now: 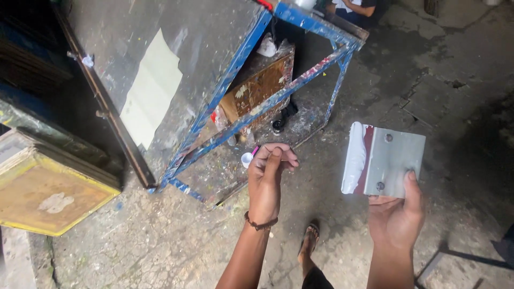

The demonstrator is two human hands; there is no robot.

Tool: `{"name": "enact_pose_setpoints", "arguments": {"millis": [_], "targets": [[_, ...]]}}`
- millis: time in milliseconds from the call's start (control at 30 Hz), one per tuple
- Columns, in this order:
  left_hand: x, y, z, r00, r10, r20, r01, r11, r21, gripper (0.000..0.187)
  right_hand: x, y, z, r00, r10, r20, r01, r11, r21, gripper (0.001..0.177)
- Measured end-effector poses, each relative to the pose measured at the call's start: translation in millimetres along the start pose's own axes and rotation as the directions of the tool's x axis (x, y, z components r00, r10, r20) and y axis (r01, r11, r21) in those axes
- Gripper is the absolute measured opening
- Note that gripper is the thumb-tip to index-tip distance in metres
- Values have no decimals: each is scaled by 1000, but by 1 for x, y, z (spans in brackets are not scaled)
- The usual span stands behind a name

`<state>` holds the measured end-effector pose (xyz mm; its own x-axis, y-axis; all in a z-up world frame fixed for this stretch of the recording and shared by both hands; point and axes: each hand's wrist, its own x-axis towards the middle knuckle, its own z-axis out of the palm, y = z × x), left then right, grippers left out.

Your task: The person uses a squeegee to spread white ink across a screen printing frame. They then walk to a different station and continue spreading ink on a second screen frame.

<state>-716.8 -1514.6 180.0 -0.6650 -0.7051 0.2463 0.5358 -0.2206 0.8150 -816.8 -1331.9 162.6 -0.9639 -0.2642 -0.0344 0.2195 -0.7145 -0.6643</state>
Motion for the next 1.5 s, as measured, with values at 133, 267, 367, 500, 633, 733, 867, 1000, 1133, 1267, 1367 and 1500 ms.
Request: {"name": "enact_pose_setpoints", "arguments": {"millis": [133,267,367,500,633,733,867,1000,1133,1267,1367,1500], "targets": [[67,-33,35,997,73,8,-73,997,-9,23,95,-2,-8,999,9,-32,-10,1000,-21,62],[131,-64,74,995,88,-42,-88,996,12,24,185,-14,-7,994,32,-104,-53,978,-201,50],[168,-87,96,992,107,-65,-106,994,22,23,233,-24,8,998,46,-35,-52,980,-192,55],[219,-119,116,989,122,-81,-121,992,16,20,301,-27,16,989,125,83,-105,972,-212,73],[271,-143,137,982,141,-130,-135,990,47,22,374,-24,21,982,154,105,-125,962,-242,71],[313,-166,152,967,192,-169,-189,981,33,24,434,-21,28,980,191,60,-170,952,-255,69],[376,-199,173,951,236,-200,-232,972,45,27,514,-16,45,948,265,178,-209,937,-281,70],[443,-229,199,936,257,-241,-249,966,61,28,594,-8,59,940,339,23,-306,874,-378,60],[497,-255,219,922,289,-257,-273,957,95,24,654,-7,92,898,440,-18,-400,799,-450,65],[543,-283,230,875,329,-355,-285,943,171,22,738,20,81,849,518,106,-456,818,-351,53],[575,-303,238,799,435,-415,-367,900,235,21,807,43,72,803,577,148,-506,792,-342,41],[612,-336,266,666,551,-502,-408,833,373,22,889,52,80,735,607,302,-476,779,-407,36]]}}
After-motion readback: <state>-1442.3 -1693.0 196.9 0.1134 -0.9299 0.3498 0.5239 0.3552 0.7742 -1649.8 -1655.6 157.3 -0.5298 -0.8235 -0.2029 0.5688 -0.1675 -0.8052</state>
